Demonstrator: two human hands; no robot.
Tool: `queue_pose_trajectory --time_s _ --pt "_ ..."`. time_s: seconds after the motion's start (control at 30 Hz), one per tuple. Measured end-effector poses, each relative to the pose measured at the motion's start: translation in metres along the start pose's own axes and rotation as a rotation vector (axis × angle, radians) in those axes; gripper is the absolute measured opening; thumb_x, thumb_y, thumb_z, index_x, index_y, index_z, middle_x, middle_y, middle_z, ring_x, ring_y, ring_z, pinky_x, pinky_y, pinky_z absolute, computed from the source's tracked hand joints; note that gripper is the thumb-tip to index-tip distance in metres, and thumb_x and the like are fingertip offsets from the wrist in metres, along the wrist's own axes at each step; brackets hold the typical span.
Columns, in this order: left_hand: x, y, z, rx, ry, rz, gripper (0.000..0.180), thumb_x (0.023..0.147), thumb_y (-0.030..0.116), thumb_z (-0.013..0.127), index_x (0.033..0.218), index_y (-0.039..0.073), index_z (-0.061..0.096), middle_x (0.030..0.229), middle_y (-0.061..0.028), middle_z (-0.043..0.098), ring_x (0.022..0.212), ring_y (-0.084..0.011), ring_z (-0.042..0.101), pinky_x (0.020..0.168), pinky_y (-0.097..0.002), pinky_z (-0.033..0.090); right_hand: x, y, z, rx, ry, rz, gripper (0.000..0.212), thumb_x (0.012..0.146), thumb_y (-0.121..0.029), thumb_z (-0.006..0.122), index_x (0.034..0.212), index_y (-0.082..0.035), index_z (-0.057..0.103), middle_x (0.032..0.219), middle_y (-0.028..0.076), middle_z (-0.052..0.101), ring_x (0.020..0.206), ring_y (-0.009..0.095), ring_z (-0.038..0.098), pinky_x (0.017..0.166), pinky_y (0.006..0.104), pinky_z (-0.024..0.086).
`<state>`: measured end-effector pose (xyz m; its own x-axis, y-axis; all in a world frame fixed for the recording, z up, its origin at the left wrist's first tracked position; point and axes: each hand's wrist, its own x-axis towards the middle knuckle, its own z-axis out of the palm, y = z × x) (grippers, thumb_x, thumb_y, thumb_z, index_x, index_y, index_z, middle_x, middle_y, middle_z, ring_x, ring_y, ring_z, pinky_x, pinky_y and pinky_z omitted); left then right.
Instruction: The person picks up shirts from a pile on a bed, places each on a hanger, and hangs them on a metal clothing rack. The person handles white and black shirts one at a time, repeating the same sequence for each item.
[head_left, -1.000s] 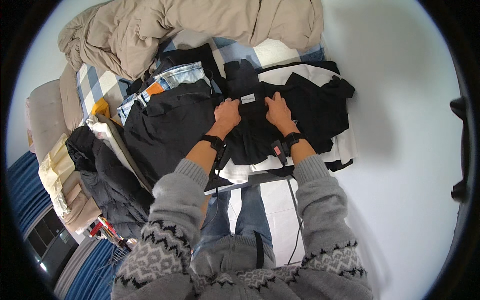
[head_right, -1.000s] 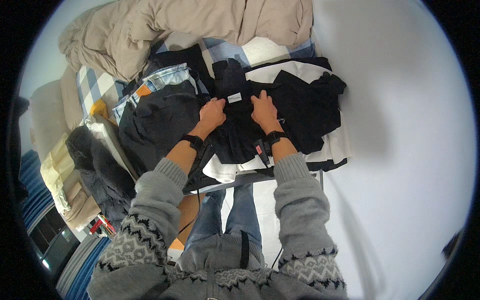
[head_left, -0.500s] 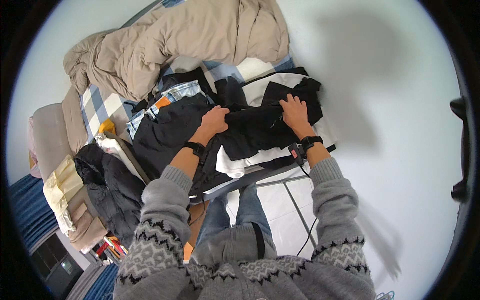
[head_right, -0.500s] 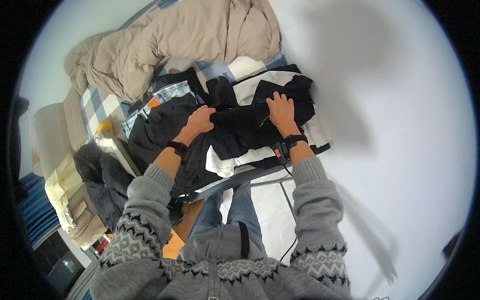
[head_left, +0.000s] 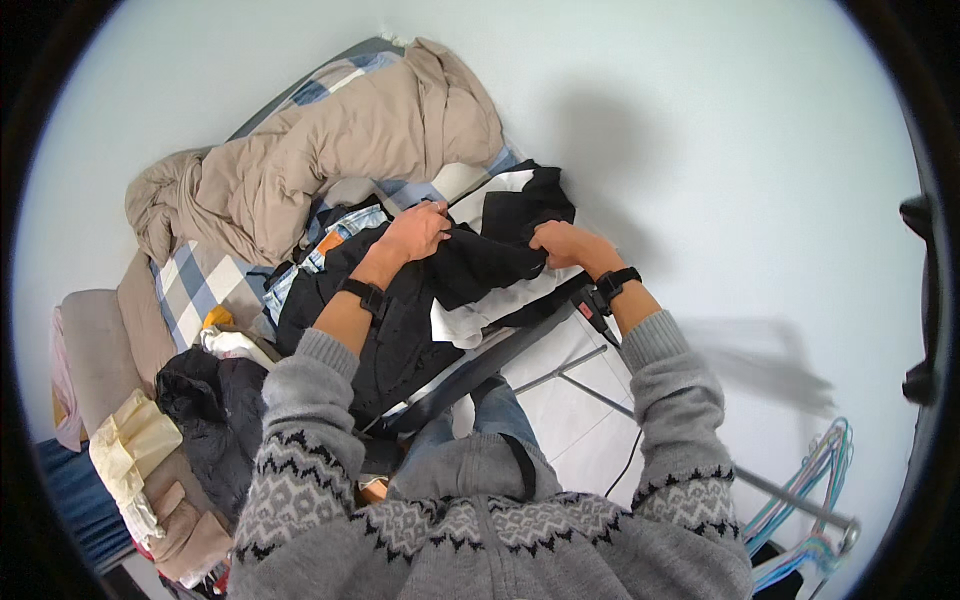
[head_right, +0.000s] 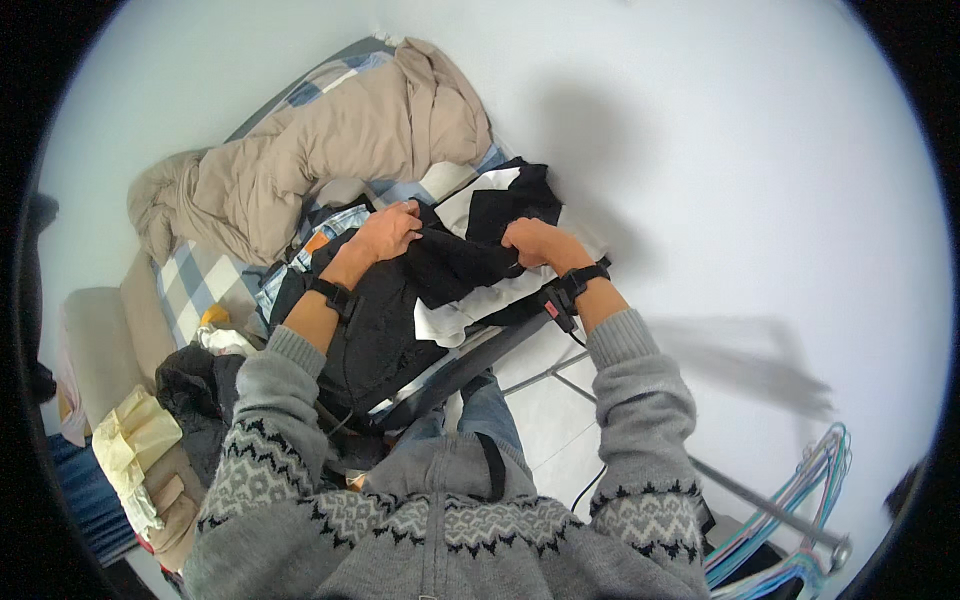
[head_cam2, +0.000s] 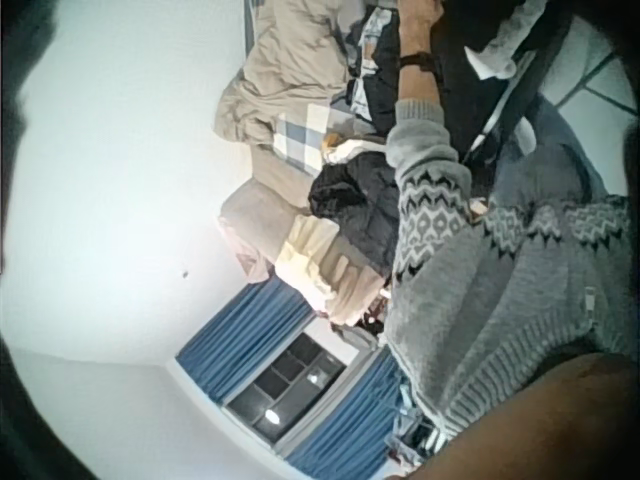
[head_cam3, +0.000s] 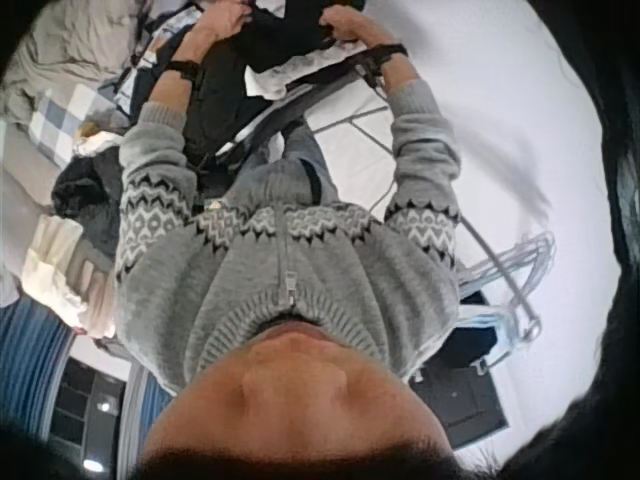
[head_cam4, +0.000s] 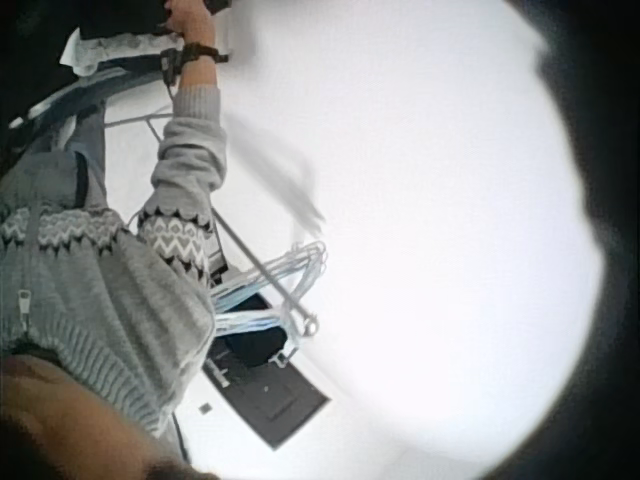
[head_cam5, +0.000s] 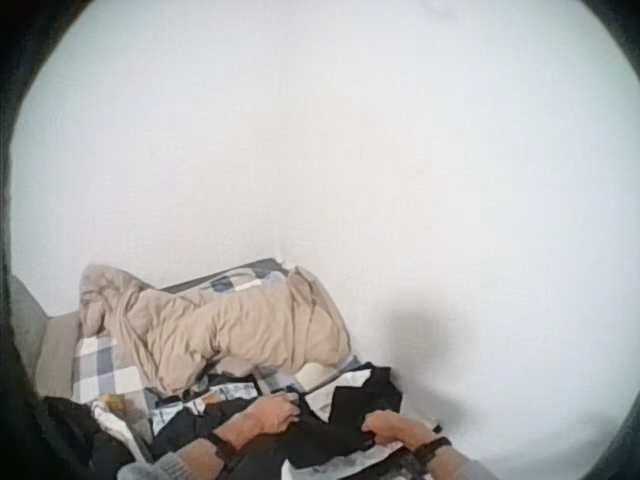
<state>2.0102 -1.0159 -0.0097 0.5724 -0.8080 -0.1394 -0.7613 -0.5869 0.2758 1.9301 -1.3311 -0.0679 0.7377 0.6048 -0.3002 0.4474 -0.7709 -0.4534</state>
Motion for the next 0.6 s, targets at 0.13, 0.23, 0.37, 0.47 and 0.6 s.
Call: queue_pose_trajectory --time_s 0.13,0.23,0.37,0.47,0.6 --pt "-0.002 0.029 -0.04 -0.227 0.092 0.164 0.013 0.085 0.002 0.064 0.098 0.001 0.064 0.112 -0.0143 0.061 0.109 -0.0372 0.06 0.09 -0.0455 0.049 -0.049 -0.04 0.0 0.107 0.241 0.063 0.034 0.067 0.0 0.067 0.099 -0.008 0.074 0.094 0.019 0.069 0.099 0.038 0.067 0.085 0.0473 0.055" --pt "-0.005 0.053 -0.072 -0.43 0.242 0.336 0.018 0.083 -0.005 0.061 0.1 -0.001 0.061 0.113 -0.0166 0.061 0.107 -0.0385 0.06 0.095 -0.0421 0.048 -0.074 -0.068 -0.019 0.046 0.125 0.241 0.035 0.068 -0.006 0.069 0.102 -0.008 0.075 0.096 0.021 0.07 0.097 0.039 0.067 0.083 0.0482 0.055" --pt "-0.013 0.089 -0.121 -0.602 0.273 0.431 0.019 0.083 -0.006 0.052 0.1 -0.001 0.059 0.114 -0.014 0.061 0.114 -0.0316 0.056 0.102 -0.039 0.042 -0.129 -0.112 -0.044 0.109 0.124 0.437 0.037 0.068 -0.014 0.068 0.104 -0.005 0.074 0.1 0.024 0.07 0.096 0.04 0.068 0.082 0.0481 0.056" --pt "-0.022 0.105 -0.163 -0.716 0.186 0.423 0.014 0.083 0.0 0.055 0.096 0.0 0.059 0.113 -0.0096 0.057 0.109 -0.0254 0.054 0.097 -0.0352 0.041 -0.178 -0.147 -0.059 0.019 0.41 0.61 0.035 0.076 -0.028 0.075 0.101 -0.005 0.075 0.091 0.023 0.072 0.089 0.041 0.07 0.08 0.0469 0.057" --pt "-0.041 0.131 -0.207 -0.319 0.134 0.508 0.019 0.085 0.016 0.069 0.087 0.0 0.058 0.105 -0.0103 0.052 0.101 -0.0263 0.053 0.086 -0.0376 0.044 -0.236 -0.203 -0.08 0.011 0.663 0.798 0.039 0.081 -0.039 0.077 0.099 -0.004 0.076 0.082 0.022 0.071 0.082 0.04 0.07 0.078 0.0454 0.057"
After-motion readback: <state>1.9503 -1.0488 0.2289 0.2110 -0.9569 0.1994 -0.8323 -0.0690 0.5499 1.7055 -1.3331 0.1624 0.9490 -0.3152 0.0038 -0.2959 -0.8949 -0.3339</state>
